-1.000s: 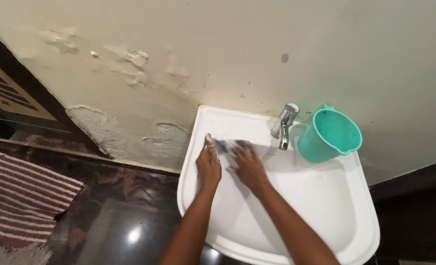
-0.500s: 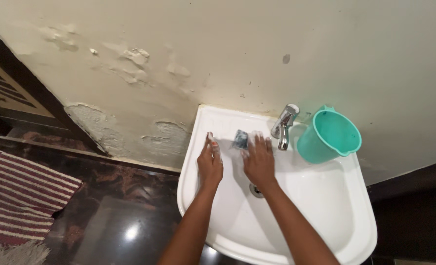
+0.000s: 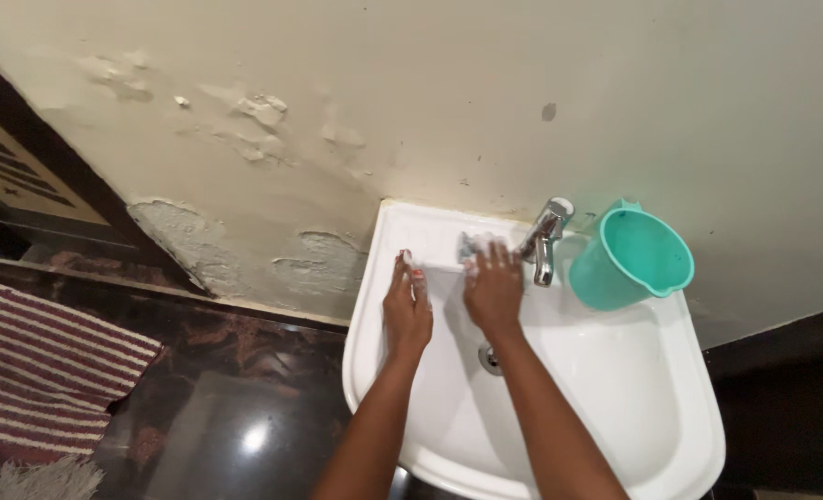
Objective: The person scrubs the inside and rim of a white pedestal sink using a cloth. They move a teal plastic jug to access different areas, then rinse the cloth under the running tap and continue wiping the sink surfaces.
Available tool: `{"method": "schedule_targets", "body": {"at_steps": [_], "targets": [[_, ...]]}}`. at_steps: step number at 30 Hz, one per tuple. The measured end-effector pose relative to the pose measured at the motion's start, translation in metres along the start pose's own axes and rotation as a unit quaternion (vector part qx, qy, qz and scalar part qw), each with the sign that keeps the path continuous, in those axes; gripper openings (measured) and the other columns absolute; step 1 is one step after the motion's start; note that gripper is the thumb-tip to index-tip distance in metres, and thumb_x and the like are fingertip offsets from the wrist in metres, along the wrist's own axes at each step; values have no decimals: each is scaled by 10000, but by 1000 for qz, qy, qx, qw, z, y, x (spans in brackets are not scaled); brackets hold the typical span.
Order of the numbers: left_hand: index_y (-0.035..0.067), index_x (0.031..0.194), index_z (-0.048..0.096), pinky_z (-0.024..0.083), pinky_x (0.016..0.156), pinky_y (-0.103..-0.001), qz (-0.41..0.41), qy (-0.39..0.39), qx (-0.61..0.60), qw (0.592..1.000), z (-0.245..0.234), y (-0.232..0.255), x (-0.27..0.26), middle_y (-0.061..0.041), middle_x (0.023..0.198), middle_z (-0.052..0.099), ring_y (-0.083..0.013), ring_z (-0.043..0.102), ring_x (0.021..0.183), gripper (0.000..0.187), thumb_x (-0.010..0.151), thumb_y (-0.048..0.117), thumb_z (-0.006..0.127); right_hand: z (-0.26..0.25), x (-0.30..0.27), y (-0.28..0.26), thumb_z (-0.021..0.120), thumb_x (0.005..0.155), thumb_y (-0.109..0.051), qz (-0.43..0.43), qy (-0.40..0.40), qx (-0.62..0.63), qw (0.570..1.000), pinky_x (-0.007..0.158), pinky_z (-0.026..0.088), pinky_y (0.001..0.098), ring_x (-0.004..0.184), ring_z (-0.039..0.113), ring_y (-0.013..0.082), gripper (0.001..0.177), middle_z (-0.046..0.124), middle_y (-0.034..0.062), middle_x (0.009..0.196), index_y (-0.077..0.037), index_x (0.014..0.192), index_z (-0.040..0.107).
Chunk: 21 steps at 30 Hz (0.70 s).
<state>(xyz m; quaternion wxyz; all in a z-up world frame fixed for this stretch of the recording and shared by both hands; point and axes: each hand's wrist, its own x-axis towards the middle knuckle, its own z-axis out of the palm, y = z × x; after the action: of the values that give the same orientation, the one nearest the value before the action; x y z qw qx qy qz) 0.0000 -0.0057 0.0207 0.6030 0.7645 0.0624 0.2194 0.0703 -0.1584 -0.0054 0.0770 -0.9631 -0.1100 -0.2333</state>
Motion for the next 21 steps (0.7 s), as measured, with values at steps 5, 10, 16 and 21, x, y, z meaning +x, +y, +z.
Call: {"method": "schedule_targets", "body": {"at_steps": [5, 10, 16, 21], "targets": [[-59, 1469, 482, 353, 1182, -434, 34, 7, 21, 999, -1, -1, 1, -255, 1547, 474, -403, 416, 1470, 579, 1087, 368, 399, 13, 20, -18, 546, 937, -220, 84, -42, -27, 995, 1230, 274, 492, 1421, 506, 330, 398, 636, 227, 1377, -45, 1270, 675], [-62, 1346, 607, 390, 1170, -421, 25, 5, 29, 999, -10, 5, -1, -254, 1558, 478, -403, 424, 1469, 478, 1073, 289, 432, 28, 19, -65, 592, 937, -221, -118, -12, 96, 988, 1227, 201, 592, 1408, 458, 388, 468, 598, 246, 1415, -23, 1360, 618], [-99, 1364, 571, 369, 1202, -423, 57, -78, 130, 987, -42, 7, -4, -275, 1473, 515, -388, 468, 1428, 460, 956, 103, 512, -8, -31, -90, 579, 932, -259, -170, -72, 164, 969, 1271, 114, 530, 1517, 283, 397, 578, 404, 257, 1561, 32, 1427, 511], [-83, 1371, 526, 258, 1220, -430, 131, -151, 296, 934, -75, -15, 13, -269, 1571, 406, -367, 345, 1497, 464, 914, -14, 480, 10, -7, -100, 511, 981, -245, -150, -135, 75, 977, 1283, 115, 523, 1519, 309, 324, 545, 401, 221, 1581, 0, 1468, 509]]}}
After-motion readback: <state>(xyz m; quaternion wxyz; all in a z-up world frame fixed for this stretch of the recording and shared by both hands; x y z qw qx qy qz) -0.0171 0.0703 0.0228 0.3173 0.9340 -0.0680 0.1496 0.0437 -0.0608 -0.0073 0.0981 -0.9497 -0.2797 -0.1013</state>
